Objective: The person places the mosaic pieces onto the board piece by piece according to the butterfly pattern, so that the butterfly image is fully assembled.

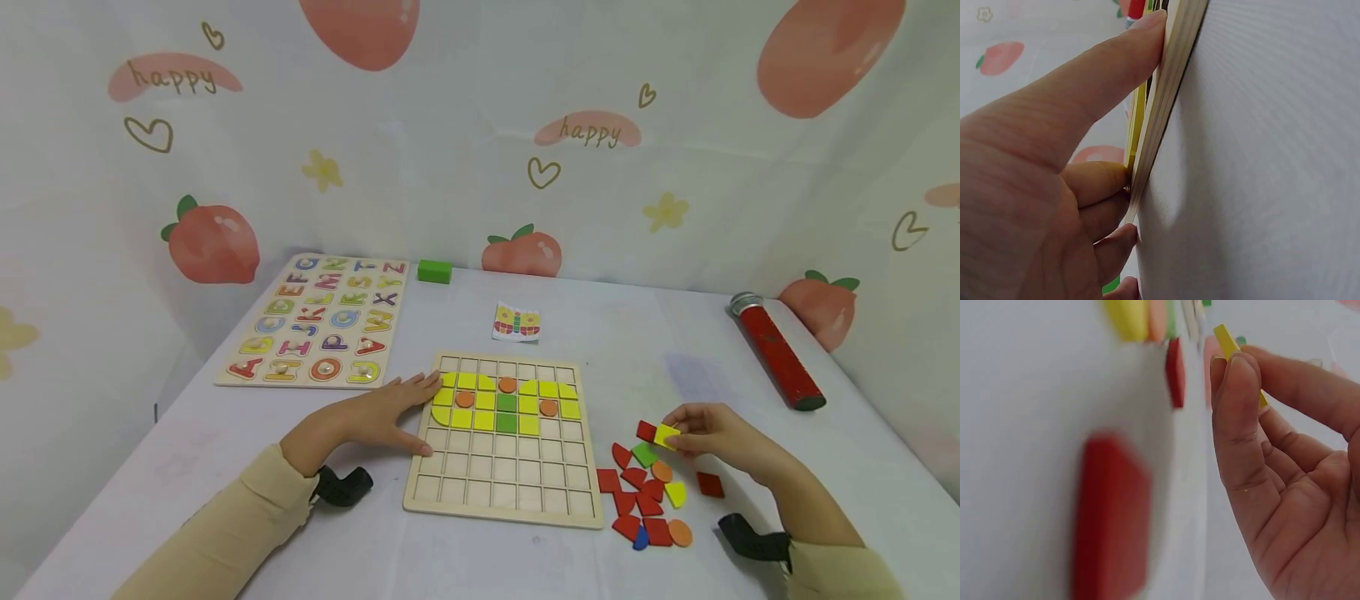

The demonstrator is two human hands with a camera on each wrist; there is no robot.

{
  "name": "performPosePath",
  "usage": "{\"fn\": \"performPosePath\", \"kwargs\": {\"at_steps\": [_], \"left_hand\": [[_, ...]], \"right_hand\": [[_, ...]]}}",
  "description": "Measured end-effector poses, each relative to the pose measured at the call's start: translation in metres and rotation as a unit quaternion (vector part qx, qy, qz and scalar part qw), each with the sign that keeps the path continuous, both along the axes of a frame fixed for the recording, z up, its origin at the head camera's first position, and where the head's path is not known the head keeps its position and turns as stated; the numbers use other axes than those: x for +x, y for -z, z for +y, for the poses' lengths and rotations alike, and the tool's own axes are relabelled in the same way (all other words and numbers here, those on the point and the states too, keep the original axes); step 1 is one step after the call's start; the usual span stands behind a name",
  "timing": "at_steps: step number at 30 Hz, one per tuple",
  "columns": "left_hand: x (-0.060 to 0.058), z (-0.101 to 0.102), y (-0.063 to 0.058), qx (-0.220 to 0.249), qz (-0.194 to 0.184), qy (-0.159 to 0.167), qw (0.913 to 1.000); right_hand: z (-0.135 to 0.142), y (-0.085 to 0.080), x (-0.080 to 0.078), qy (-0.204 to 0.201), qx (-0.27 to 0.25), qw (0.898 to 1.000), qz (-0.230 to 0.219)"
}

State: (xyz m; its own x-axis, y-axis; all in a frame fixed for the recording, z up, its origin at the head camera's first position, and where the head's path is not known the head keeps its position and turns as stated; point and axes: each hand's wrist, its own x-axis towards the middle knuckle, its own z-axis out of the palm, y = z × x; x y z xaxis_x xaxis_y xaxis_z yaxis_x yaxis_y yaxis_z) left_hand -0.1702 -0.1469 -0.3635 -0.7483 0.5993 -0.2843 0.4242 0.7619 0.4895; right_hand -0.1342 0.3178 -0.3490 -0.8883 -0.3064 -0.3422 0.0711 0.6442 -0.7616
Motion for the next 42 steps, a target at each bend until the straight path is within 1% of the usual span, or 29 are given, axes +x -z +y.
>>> {"fn": "performPosePath", "kwargs": {"at_steps": [4,12,16,23,26,29,32,37,42], "left_hand": [[0.0,0.0,-0.001,0.007,-0.008,-0.004,0.9999],[0.0,0.0,-0.001,0.008,-0.007,-0.004,0.9999],[0.0,0.0,-0.001,0.006,-0.004,0.001,1.0],[0.0,0.001,0.0,0.001,-0.003,0.001,1.0],[0.0,0.001,0.0,0.003,-0.003,-0.001,1.0],[0.0,0.001,0.0,0.007,-0.003,-0.002,1.0],[0.0,0.001,0.0,0.009,-0.003,-0.002,1.0],[-0.001,0.0,0.0,0.011,-0.007,-0.004,0.9999],[0.0,0.0,0.0,0.012,-0.007,-0.003,0.9999]], "right_hand": [[-0.017,-0.005,-0.009,-0.011,-0.012,1.0,0.012],[-0.059,-0.01,-0.028,-0.018,-0.016,1.0,0.006],[-0.076,-0.008,-0.035,-0.037,-0.026,0.999,0.002],[-0.102,-0.009,-0.043,-0.088,-0.042,0.995,0.011],[-0.112,-0.01,-0.045,-0.098,-0.044,0.994,0.016],[-0.12,-0.01,-0.046,-0.096,-0.048,0.994,0.013],[-0.125,-0.006,-0.047,-0.086,-0.045,0.995,0.003],[-0.13,0.002,-0.049,-0.063,-0.013,0.998,-0.006],[-0.132,0.007,-0.05,-0.049,0.016,0.999,-0.001]]}}
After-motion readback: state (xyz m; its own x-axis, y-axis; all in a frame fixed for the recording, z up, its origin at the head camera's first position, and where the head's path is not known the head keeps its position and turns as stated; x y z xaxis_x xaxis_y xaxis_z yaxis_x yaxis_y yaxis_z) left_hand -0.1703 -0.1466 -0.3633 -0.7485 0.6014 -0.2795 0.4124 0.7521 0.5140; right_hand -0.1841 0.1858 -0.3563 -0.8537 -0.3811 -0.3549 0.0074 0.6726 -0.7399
